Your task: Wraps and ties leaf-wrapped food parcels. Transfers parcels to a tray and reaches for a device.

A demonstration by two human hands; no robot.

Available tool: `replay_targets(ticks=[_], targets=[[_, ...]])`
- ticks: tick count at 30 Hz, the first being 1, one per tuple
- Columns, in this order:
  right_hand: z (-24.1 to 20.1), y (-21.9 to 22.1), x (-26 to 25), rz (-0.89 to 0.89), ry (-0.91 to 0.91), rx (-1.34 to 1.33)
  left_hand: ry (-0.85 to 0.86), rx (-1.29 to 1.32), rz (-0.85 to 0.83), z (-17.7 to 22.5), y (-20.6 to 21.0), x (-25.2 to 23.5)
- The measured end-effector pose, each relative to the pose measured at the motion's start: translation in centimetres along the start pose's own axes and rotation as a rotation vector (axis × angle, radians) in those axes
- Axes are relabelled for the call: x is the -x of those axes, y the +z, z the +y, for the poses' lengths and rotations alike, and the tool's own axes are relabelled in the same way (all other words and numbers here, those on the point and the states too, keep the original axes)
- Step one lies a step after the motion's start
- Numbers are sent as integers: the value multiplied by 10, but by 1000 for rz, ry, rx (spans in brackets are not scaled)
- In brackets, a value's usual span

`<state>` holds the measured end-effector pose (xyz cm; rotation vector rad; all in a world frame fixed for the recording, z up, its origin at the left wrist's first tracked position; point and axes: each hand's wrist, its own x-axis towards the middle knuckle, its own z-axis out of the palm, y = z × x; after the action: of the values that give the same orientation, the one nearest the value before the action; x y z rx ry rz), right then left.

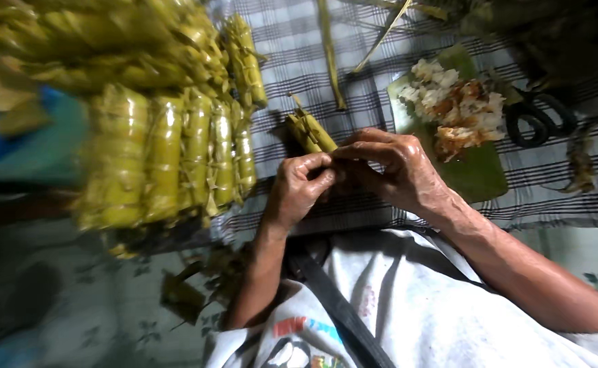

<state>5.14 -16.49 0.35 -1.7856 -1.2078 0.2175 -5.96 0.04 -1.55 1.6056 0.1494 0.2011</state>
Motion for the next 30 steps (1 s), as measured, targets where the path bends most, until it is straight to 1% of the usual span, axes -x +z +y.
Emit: replay_targets(ticks=[3, 5, 7, 8, 12, 15, 18, 21, 22, 24, 27, 30], targets=[[-3, -3, 7, -65, 20, 51, -15, 50, 13, -1, 3, 1], [-5, -2, 8, -50, 41, 64, -26, 56, 15, 0, 5, 2], [-5, -1, 6, -25, 98, 21, -20, 22, 35, 1, 7, 5], [-5, -2, 4, -41, 138, -10, -5, -27, 62, 3, 8, 6], [-2, -15, -11, -266, 279, -96, 66, -317, 172, 8, 17, 13], [5, -24, -26, -463, 286, -97, 76, -424, 204, 9, 19, 15], [6, -31, -34, -610, 226, 24, 130, -573, 224, 8, 20, 16], [2, -38, -40, -704, 228, 173, 160, -684, 249, 10, 23, 17], [-1, -40, -41, -707, 238, 187, 156, -694, 257, 11, 23, 18], [-4, -43, -38, -652, 241, 144, 141, -704, 269, 12, 25, 18], [0, -44, -31, -522, 152, 91, 144, -728, 270, 11, 27, 20], [-1, -40, -24, -392, 49, 191, 162, -784, 259, 10, 29, 22]])
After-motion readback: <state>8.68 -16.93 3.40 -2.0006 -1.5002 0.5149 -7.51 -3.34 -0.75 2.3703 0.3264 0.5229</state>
